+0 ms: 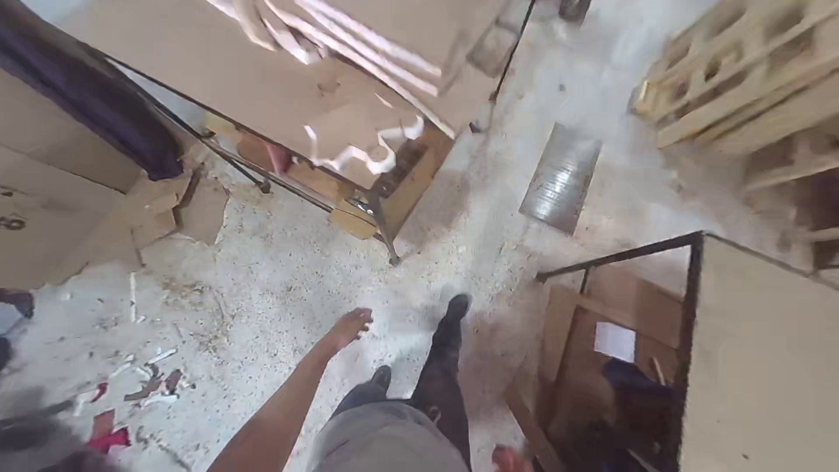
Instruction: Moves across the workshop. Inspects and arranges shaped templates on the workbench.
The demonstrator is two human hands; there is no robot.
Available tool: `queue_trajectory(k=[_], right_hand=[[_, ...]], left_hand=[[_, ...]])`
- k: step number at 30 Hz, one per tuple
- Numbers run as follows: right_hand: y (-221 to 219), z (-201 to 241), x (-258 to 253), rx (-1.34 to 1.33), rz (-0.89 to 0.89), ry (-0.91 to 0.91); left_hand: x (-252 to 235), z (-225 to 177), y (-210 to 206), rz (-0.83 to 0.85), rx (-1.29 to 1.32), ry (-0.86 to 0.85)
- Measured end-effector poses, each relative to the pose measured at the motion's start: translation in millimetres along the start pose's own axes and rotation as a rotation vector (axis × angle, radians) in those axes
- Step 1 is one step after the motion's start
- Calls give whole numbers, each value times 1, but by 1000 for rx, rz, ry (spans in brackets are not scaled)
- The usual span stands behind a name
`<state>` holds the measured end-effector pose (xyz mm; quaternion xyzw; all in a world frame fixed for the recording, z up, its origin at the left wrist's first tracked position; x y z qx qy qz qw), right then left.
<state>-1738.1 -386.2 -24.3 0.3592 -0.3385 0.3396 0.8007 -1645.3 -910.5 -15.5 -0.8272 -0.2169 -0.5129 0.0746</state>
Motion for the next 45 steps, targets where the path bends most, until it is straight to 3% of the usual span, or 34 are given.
queue_trajectory(k=[2, 4, 7, 9, 12, 14, 18, 22, 26, 29, 32, 34, 37, 41, 45], right_hand=[[40, 28, -105, -96, 24, 32], [73, 64, -228, -209, 37, 63], [111, 109, -401, -99, -10, 53], [114, 141, -497, 4, 19, 51], [95, 177, -615, 54, 69, 47], [69, 176, -690, 32, 73, 7], [35, 173, -847, 4, -38, -71], [2, 171, -981, 126, -175, -24], [-27, 161, -1069, 260, -181, 32], [-32, 139, -1079, 177, -112, -7], [-21, 134, -1024, -540, 101, -186], [10, 171, -952, -1024, 244, -217], [71, 252, -814, -1344, 412, -118], [141, 350, -618, -1454, 634, 112], [192, 424, -484, -1464, 759, 336]], left_hand=[[-42, -35, -32, -14, -79, 14], [-90, -54, -64, -83, -341, 56], [-147, -76, -120, -105, -806, 125], [-192, -86, -152, -63, -919, 128], [-275, -77, -186, 28, -1087, 145], [-316, -73, -205, 49, -1252, 211], [-395, -121, -213, -191, -1435, 126], [-421, -154, -201, -305, -1383, -83], [-439, -171, -203, -382, -1383, -217], [-444, -175, -204, -411, -1391, -195], [-434, -169, -198, -400, -1347, -84], [-425, -154, -193, -348, -1306, 55], [-407, -127, -197, -230, -1223, 211], [-341, -100, -219, -29, -982, 204], [-253, -128, -240, 160, -595, 310]])
Point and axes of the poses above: each hand's wrist, its own x-axis away from the middle knuckle, its own y-axis out of the back of the hand, z = x × y, the point moved 9 cm from there along -x, towards the middle knuckle, and after that the axes turned 7 degrees about y, right-handed, at the moved point
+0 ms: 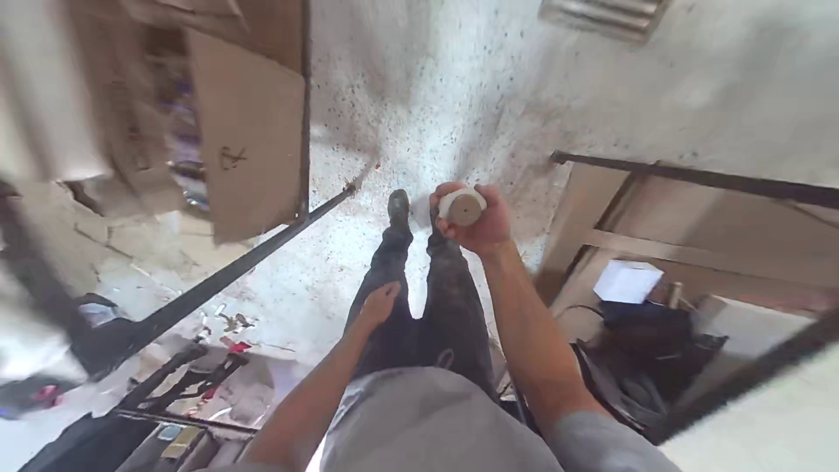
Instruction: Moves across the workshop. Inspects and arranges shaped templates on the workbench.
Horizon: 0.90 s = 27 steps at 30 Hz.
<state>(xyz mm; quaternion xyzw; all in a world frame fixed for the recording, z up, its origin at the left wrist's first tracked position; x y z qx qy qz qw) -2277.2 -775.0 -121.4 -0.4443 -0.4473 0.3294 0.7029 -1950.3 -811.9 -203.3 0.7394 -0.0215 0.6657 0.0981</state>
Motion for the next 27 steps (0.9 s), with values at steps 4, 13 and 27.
queue_trajectory(k=[4, 13, 27], right_hand=[[-116, 14, 49, 101, 114, 53], [-321, -59, 104, 381, 208, -36], [-437, -338, 124, 472, -177, -151]], left_hand=[[99, -46, 17, -7, 163, -162], [334, -78, 129, -509, 408, -831], [436, 163, 202, -610, 868, -1159]])
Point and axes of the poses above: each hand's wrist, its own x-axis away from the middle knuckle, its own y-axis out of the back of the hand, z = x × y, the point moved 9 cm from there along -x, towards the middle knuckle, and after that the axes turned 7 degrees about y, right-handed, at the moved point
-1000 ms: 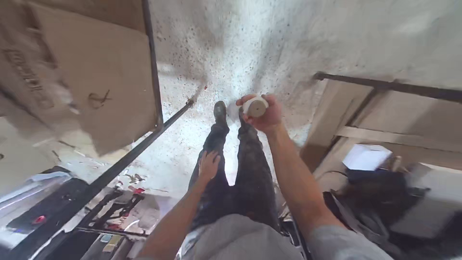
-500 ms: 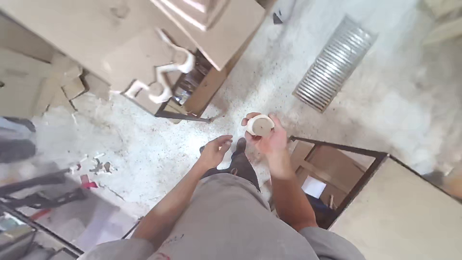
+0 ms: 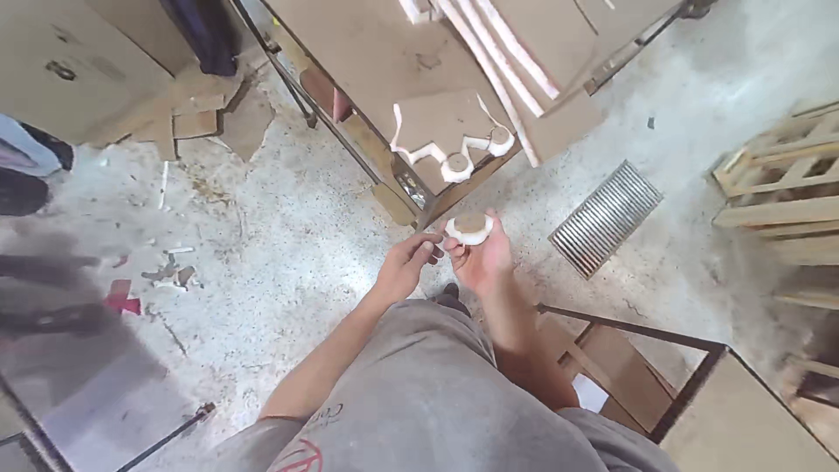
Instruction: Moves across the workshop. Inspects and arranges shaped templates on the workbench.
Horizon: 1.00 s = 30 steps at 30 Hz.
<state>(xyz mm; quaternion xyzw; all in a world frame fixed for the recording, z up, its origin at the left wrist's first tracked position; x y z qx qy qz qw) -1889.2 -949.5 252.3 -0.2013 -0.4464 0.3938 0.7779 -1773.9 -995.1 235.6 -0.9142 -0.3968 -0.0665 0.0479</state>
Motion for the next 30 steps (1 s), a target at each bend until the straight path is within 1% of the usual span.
queue_trajectory(k=[2, 4, 7, 9, 11, 13, 15, 17, 20, 21, 23, 26, 28, 30], right_hand=[[-11, -9, -1, 24, -4, 4], [-8, -5, -2, 78, -8, 64], [28, 14, -7, 39, 85, 228], [57, 32, -9, 0, 56, 312], [86, 49, -12, -10, -57, 384], [104, 64, -26, 36, -153, 484], [109, 76, -54, 117, -220, 559], [108, 80, -87, 111, -285, 615], [98, 74, -127, 42, -377, 666], [96, 70, -137, 49, -417, 684], [91, 61, -151, 114, -506, 679], [78, 51, -163, 179, -605, 586], [68, 51, -166, 236, -656, 594], [60, 51, -168, 262, -725, 616]], left_hand=[[-2, 7, 20, 27, -29, 55], [-7, 15, 34, 64, -78, 110], [-20, 30, 51, 111, -129, 162], [-37, 31, 70, 108, -182, 162], [-65, 24, 92, 90, -263, 146], [-101, 10, 119, 73, -377, 143], [-147, -10, 144, 64, -542, 177], [-202, -30, 158, 54, -735, 197], [-296, -53, 147, 29, -958, 132], [-323, -52, 139, 35, -1008, 129], [-363, -40, 123, 74, -1093, 186], [-388, -20, 100, 181, -1171, 297], [-395, -14, 94, 224, -1161, 346], [-402, -7, 98, 281, -1082, 399]])
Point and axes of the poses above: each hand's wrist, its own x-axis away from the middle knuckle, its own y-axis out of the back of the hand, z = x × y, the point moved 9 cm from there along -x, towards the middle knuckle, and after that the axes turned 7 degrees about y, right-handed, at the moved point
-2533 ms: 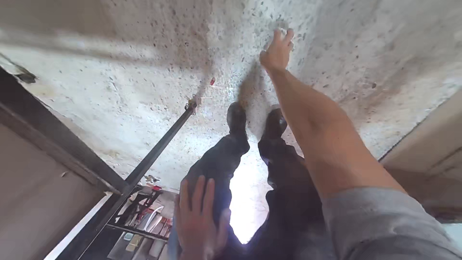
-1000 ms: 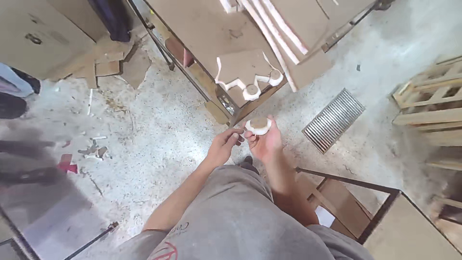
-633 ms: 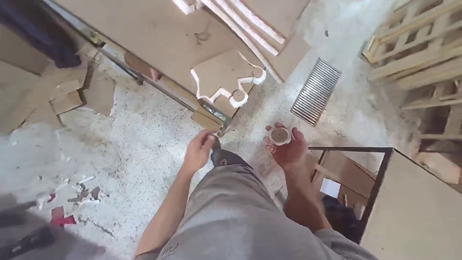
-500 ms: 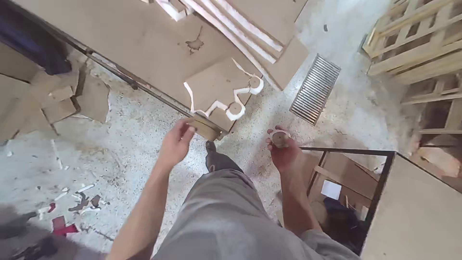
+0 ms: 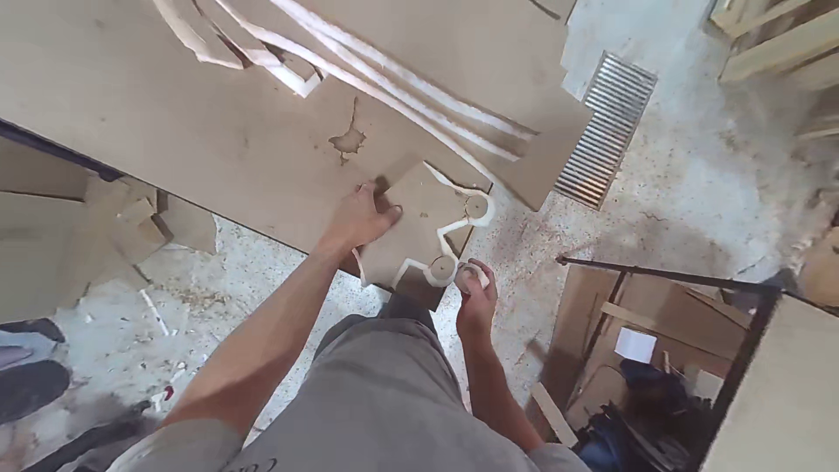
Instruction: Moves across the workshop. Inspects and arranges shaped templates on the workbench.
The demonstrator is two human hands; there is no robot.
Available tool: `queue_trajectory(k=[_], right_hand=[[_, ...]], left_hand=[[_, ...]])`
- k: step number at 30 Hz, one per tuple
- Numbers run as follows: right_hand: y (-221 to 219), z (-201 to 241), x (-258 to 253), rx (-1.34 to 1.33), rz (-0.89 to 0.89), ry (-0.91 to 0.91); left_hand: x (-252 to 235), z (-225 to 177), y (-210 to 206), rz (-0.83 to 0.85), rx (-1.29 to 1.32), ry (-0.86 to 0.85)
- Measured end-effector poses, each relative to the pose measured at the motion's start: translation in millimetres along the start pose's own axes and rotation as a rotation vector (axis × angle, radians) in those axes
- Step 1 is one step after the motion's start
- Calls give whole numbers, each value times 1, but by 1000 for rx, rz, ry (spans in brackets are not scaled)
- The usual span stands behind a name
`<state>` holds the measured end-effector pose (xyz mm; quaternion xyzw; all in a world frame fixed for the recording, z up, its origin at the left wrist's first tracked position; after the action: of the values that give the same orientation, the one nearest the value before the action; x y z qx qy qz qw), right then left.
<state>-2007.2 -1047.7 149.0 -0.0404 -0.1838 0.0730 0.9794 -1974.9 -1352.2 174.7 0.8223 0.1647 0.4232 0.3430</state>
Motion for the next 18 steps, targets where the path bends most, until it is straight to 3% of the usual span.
queue_trajectory(k=[5, 9, 13, 18], right_hand=[[-33, 4, 5, 31, -82, 46], [-100, -1, 17, 69, -4, 107], [-199, -21, 38, 113, 140, 134], [-358, -41, 77, 237, 295, 201]], left_hand=[[-21, 29, 14, 194, 175, -18], [-34, 79, 52, 170, 272, -28], [-40, 169, 122, 75, 395, -27], [-47, 313, 213, -22, 563, 19]])
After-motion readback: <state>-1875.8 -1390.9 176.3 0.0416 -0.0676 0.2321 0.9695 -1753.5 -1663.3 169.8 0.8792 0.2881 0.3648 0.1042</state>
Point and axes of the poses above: each hand's wrist, its own x-axis away from the middle knuckle, its own y-axis out of the back of the hand, z = x × y, the point moved 9 cm from there along -x, towards the middle knuckle, and after that the axes turned 7 degrees about y, right-handed, at the moved point
